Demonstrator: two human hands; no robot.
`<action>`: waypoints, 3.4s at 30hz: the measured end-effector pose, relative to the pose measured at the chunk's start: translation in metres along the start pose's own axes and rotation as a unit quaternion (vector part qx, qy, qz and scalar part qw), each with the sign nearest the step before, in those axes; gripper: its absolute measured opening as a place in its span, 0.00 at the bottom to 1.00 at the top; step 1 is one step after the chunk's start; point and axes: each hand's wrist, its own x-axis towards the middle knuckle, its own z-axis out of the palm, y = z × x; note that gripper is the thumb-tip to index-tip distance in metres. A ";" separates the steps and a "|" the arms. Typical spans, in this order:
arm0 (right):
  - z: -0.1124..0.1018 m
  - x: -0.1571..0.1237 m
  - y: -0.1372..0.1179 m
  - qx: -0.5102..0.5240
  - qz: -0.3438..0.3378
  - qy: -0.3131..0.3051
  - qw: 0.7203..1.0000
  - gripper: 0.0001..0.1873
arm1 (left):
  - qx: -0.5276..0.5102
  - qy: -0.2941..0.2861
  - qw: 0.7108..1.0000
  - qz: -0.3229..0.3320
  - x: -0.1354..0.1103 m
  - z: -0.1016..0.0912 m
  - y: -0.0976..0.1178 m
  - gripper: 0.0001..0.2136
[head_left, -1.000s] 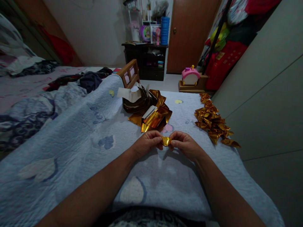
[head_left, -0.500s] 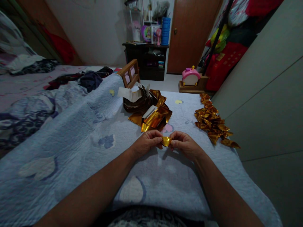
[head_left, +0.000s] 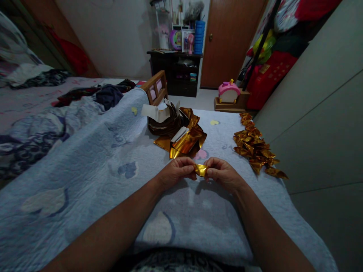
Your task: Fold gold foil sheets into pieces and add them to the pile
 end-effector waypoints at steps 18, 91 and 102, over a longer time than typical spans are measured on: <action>0.000 -0.001 -0.001 -0.011 -0.010 -0.009 1.000 0.13 | 0.056 0.046 0.997 0.027 0.000 0.005 0.003 0.18; -0.095 -0.012 -0.035 -0.382 -0.220 0.631 0.638 0.09 | 0.544 0.052 0.799 0.251 -0.008 0.008 -0.003 0.11; -0.070 -0.011 -0.040 -0.422 -0.245 0.598 0.635 0.08 | 0.550 0.144 0.767 0.297 -0.005 0.004 -0.001 0.07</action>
